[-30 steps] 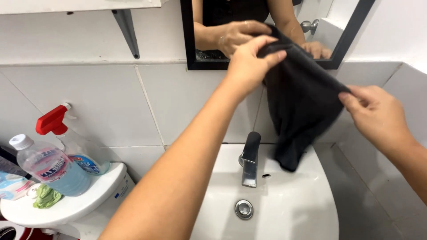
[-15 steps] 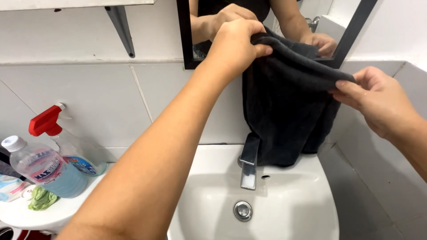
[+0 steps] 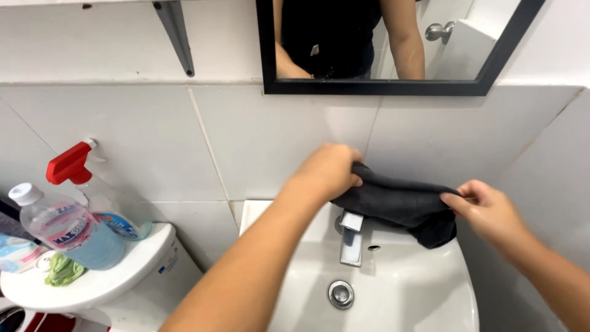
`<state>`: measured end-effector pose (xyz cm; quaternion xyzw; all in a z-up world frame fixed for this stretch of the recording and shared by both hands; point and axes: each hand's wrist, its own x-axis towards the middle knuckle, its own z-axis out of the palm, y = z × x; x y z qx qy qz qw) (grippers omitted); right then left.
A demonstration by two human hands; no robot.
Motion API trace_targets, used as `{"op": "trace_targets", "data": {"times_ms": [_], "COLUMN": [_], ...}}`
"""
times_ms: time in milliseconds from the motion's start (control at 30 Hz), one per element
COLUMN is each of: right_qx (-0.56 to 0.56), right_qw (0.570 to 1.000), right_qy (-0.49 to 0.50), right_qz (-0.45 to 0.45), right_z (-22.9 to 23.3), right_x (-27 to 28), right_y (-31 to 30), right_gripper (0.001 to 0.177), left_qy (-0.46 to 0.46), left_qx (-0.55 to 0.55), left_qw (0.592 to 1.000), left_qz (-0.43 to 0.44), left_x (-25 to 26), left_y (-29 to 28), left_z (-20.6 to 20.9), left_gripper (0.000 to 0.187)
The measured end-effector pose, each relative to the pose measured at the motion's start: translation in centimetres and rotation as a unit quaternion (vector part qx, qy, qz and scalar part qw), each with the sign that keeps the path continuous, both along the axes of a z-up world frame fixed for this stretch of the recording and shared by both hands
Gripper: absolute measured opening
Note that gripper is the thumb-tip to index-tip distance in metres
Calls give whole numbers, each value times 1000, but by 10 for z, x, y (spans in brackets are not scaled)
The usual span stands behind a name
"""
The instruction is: Scrubbing and wiping down a bathroom sink and faucet with a cleaning cloth.
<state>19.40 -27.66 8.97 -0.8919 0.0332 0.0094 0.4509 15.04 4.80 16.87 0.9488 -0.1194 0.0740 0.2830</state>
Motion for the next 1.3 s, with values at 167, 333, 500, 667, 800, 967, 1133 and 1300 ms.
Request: {"op": "trace_targets", "data": {"times_ms": [167, 333, 500, 667, 800, 967, 1133, 1300], "right_qx": [-59, -209, -281, -402, -468, -415, -481, -371], "right_qw": [986, 947, 951, 897, 850, 868, 850, 881], "right_qy": [-148, -243, 36, 8, -27, -68, -1, -124], "right_qz": [-46, 29, 120, 183, 242, 263, 213, 268], "right_z": [-53, -94, -82, -110, -108, -132, -95, -161], "right_x": [28, -10, -41, -29, -35, 7, -23, -16], "right_y": [42, 106, 136, 124, 88, 50, 99, 37], "right_gripper": [45, 53, 53, 53, 57, 53, 56, 45], "left_qy": [-65, -165, -100, 17, 159, 244, 250, 252], "left_qx": [-28, -80, -92, 17, 96, 150, 185, 206], "left_qw": [997, 976, 962, 978, 972, 950, 943, 939], "left_qz": [29, 114, 235, 207, 146, 123, 116, 112], "left_x": [-2, -54, -99, -71, -70, -73, -67, -74], "left_y": [-13, 11, 46, 53, 41, 32, 26, 29], "left_z": [-18, -30, -77, -139, -130, -114, -128, -122], "left_gripper": [49, 28, 26, 45, 63, 70, 61, 59]}}
